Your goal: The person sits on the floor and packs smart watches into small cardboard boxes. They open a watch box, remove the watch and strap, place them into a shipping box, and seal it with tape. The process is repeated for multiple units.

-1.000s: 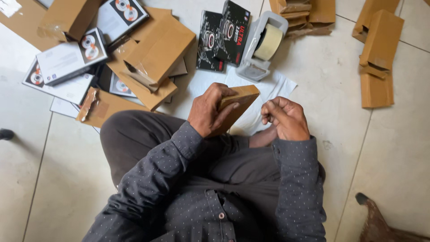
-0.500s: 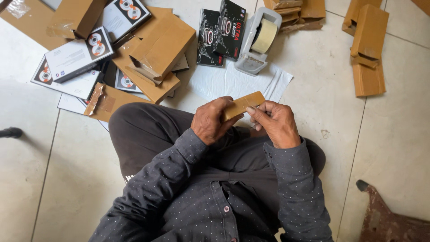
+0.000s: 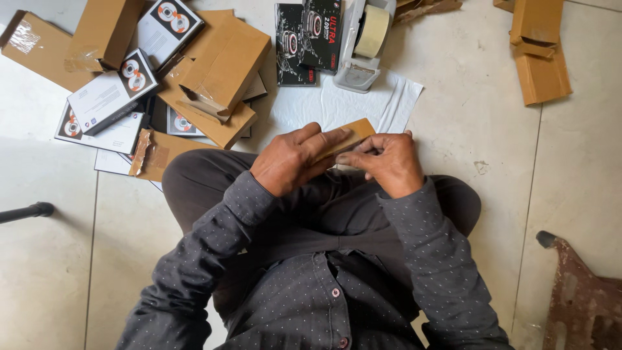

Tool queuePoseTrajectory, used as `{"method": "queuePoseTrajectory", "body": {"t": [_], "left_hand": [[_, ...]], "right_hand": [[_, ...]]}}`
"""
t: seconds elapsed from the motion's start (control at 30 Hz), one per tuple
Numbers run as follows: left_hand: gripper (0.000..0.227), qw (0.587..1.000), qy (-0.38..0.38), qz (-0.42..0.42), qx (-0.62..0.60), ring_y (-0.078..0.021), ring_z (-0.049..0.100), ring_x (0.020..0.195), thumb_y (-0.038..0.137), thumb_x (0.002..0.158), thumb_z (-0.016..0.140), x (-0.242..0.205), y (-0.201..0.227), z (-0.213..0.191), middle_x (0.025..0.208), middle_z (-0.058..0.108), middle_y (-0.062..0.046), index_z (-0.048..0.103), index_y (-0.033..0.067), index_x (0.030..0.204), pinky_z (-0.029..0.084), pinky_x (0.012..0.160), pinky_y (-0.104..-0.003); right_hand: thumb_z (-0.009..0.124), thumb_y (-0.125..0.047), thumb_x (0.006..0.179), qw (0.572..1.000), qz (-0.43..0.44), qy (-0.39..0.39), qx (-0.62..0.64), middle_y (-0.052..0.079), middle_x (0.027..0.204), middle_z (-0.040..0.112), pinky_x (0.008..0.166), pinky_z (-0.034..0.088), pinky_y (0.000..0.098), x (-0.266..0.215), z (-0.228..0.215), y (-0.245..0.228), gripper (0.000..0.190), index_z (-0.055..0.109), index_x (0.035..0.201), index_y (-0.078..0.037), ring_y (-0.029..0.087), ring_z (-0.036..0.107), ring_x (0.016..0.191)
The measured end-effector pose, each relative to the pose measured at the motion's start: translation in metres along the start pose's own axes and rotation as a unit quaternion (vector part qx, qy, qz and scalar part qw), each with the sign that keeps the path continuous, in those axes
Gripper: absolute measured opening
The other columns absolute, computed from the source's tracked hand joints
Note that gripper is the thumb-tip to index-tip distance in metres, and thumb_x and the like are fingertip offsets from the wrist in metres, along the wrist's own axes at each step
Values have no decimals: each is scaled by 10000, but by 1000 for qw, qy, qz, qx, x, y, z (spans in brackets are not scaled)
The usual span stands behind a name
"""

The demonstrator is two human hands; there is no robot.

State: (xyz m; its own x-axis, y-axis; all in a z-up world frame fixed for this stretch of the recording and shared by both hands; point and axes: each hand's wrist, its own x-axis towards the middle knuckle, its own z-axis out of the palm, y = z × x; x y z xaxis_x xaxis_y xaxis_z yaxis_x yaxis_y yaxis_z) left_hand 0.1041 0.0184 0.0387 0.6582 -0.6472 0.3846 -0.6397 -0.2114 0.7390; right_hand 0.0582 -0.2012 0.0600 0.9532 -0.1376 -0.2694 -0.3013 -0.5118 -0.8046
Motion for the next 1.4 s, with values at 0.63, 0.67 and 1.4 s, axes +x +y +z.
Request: {"method": "queuePoseTrajectory", "body": {"t": [0.63, 0.67, 1.4], "left_hand": [[543, 922, 225, -164, -269, -185, 678, 1147, 99, 933, 781, -43, -35, -4, 1273, 709, -106, 578, 19, 1431, 565, 1010, -337], [538, 924, 251, -164, -239, -195, 665, 1182, 85, 931, 775, -54, -28, 8, 1299, 699, -113, 579, 0, 1425, 541, 1041, -341], [708, 917, 129, -378, -23, -344, 771, 733, 602, 839, 734, -48, -20, 73, 776, 721, -226, 540, -36, 1077, 609, 671, -426]], "right_hand": [[698, -349, 939, 957, 69, -20, 280, 296, 1515, 525, 1115, 405, 435, 11, 54, 145, 595, 591, 1369, 48, 290, 548, 1262], [655, -380, 1017, 934, 24, -14, 356, 299, 1585, 479, 1198, 329, 428, -1, 62, 147, 625, 581, 1440, 74, 297, 487, 1351], [607, -343, 1063, 933, -184, 209, 228, 332, 1662, 231, 1229, 265, 412, -1, 41, 176, 301, 578, 1015, -47, 366, 194, 1595]]}}
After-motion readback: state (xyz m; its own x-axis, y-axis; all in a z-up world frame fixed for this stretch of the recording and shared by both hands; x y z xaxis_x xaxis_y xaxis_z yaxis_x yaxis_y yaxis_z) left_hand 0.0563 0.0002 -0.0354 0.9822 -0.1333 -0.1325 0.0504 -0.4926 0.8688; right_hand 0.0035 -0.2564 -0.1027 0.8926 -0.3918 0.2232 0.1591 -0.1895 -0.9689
